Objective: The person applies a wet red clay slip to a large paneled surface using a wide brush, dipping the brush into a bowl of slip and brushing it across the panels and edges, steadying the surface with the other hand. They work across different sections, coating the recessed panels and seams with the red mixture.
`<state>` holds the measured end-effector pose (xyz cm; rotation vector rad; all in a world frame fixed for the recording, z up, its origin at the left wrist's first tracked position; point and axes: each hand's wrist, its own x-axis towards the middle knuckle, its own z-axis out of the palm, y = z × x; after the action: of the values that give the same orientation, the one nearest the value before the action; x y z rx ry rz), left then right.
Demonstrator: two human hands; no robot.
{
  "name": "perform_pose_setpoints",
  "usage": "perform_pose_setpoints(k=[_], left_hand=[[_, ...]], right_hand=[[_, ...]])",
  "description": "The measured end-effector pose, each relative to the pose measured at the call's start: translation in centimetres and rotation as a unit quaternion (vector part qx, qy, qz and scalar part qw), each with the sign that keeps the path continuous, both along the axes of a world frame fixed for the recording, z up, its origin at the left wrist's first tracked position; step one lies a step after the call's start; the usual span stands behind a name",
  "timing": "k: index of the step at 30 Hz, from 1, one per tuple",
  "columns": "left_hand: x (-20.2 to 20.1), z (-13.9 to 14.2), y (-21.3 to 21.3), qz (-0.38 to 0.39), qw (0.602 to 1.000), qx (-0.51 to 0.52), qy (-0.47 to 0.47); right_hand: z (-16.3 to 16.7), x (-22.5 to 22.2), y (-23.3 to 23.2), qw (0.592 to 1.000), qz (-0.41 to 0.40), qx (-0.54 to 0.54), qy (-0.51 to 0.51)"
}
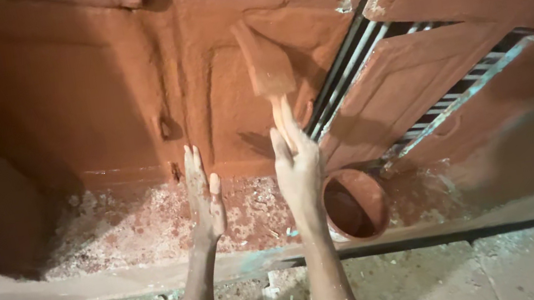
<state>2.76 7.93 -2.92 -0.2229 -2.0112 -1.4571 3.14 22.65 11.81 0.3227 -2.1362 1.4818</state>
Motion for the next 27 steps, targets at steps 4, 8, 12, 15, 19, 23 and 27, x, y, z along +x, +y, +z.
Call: perform_pose_setpoints(k=[4, 8, 12, 15, 19, 23, 27], left_hand=[[0.4, -0.6, -0.1, -0.002, 1.000, -0.015, -0.007], [0.4, -2.1, -0.6, -0.018, 0.999, -0.028, -0.015], [-0.5, -3.5, -1.4, -0.005, 0.999, -0.045, -0.026], [-1.2, -3.8, -2.4, -0.005, 0.999, -0.037, 0.019], [-1.9, -2.8, -3.6, 0.024, 0.999, -0.044, 0.014], [-2.4, -1.9, -3.9, 0.004, 1.000, -0.024, 0.015], [-2.6, -1.6, -3.8, 0.010, 0.998, -0.055, -0.023]], right_hand=[[-13.1, -1.3, -0.1, 0.996, -0.059, 0.049, 0.055], [-28.5, 1.5, -0.3, 0.915, -0.113, 0.209, -0.326], [-30.2, 1.6, -2.0, 0.962, -0.069, 0.216, -0.150], [-21.7, -0.7, -4.5, 0.967, -0.077, 0.156, -0.183], [-7.4, -0.4, -6.5, 0.981, -0.044, 0.097, 0.164], [0.0, 0.2, -7.2, 0.995, -0.074, 0.065, -0.028], [-4.6, -1.7, -6.9, 0.985, -0.095, 0.098, -0.102]])
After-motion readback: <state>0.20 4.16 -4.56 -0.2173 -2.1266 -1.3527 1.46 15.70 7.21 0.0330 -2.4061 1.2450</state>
